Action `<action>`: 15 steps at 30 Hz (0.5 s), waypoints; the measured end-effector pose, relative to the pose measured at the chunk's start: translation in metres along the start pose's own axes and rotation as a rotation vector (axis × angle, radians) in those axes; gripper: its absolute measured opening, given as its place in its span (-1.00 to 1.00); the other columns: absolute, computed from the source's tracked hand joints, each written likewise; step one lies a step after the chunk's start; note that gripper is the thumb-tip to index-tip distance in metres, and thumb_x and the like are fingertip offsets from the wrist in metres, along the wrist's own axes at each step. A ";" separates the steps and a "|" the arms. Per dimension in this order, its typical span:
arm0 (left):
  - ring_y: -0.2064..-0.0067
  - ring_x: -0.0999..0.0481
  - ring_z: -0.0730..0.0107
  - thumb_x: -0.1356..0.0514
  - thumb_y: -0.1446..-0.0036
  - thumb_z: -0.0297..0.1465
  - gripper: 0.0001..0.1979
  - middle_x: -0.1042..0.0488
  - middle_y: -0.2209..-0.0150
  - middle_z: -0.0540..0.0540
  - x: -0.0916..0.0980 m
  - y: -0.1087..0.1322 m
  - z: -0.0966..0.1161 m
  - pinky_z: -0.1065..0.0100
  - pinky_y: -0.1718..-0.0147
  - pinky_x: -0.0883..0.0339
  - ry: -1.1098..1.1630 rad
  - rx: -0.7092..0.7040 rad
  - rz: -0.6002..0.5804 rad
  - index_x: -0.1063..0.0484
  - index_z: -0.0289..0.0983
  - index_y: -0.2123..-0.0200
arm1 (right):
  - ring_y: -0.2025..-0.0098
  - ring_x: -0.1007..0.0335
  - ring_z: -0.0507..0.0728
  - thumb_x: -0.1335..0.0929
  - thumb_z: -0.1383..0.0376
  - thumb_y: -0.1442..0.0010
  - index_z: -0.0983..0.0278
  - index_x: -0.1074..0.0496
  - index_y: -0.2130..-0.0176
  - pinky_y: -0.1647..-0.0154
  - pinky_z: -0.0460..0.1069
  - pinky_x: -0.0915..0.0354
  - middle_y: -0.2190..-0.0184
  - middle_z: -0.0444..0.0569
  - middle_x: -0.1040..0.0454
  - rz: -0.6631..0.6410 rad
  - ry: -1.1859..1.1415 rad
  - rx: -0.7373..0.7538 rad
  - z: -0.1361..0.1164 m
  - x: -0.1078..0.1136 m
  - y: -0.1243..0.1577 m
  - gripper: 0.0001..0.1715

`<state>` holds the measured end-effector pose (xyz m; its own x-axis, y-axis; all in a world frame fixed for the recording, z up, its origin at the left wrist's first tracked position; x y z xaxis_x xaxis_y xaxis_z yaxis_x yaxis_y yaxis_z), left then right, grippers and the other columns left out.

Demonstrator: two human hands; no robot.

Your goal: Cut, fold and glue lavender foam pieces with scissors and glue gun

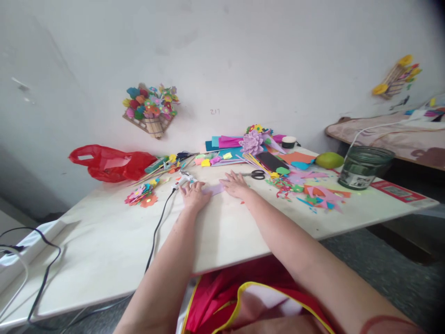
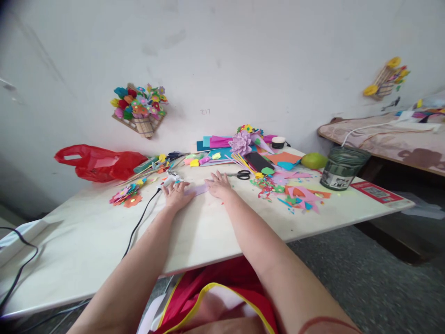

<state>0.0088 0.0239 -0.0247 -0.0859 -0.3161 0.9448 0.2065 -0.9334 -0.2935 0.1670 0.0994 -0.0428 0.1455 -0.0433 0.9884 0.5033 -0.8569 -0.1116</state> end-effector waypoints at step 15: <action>-0.24 0.13 -0.04 -0.05 0.06 -0.02 -0.47 -0.23 -0.11 -0.15 -0.004 -0.003 -0.006 -0.18 -0.10 0.48 0.042 0.043 -0.036 -0.31 -0.11 0.04 | -0.23 0.16 0.16 -0.27 0.25 -0.15 0.14 -0.32 -0.04 -0.19 0.13 0.21 -0.21 -0.06 -0.04 0.278 -0.017 0.302 -0.023 0.012 0.011 -0.57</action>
<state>0.0022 0.0265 -0.0281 -0.1350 -0.2902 0.9474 0.2446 -0.9363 -0.2519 0.1551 0.0775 -0.0294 0.3244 -0.2411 0.9147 0.6699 -0.6241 -0.4021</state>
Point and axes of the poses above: each hand's wrist, its own y-axis away from the middle knuckle, its own x-axis out of the back of the hand, z = x × y, the point moved 2 cm from there along -y, towards the middle knuckle
